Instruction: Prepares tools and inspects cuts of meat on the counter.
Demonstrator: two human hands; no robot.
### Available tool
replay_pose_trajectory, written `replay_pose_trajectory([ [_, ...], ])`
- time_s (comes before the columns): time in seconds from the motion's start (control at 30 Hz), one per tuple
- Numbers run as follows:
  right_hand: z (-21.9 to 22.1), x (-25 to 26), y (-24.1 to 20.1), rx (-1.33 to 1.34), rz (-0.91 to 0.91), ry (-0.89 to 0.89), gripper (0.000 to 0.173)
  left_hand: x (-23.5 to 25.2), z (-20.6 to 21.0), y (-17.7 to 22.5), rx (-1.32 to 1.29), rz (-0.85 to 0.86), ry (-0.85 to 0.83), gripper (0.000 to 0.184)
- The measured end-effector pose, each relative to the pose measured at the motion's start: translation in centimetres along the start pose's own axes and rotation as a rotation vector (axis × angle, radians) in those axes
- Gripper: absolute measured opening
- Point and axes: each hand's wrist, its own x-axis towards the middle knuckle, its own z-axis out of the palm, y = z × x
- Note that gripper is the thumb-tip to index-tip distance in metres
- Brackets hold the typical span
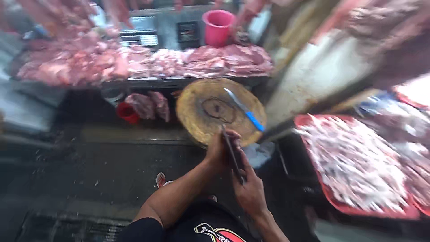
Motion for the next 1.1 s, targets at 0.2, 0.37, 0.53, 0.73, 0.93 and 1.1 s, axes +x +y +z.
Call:
replay_pose_trajectory([
  [0.2, 11.5, 2.0, -8.3, 0.101, -0.114, -0.144, 0.072, -5.1, -9.9, 12.8, -0.028, 0.157, -0.026, 0.067],
  [0.37, 20.8, 3.6, -15.0, 0.171, -0.182, -0.317, 0.076, -8.3, -18.0, 23.1, 0.008, 0.274, 0.009, 0.075],
  [0.53, 27.6, 5.5, -21.2, 0.191, -0.200, -0.507, 0.078, -11.9, -23.0, 30.7, 0.025, 0.449, 0.059, 0.073],
  [0.73, 34.8, 8.5, -27.0, 0.236, -0.279, -0.727, 0.081, -15.5, -28.7, 37.7, -0.035, 0.660, 0.097, 0.070],
  [0.93, 43.0, 12.4, -31.5, 0.250, -0.389, -0.885, 0.086, -19.1, -34.7, 45.6, 0.055, 0.853, 0.327, 0.052],
  [1.1, 49.5, 19.4, -36.3, -0.088, -0.575, -0.807, 0.097, -25.0, -37.6, 58.5, 0.622, 0.648, 1.130, 0.046],
])
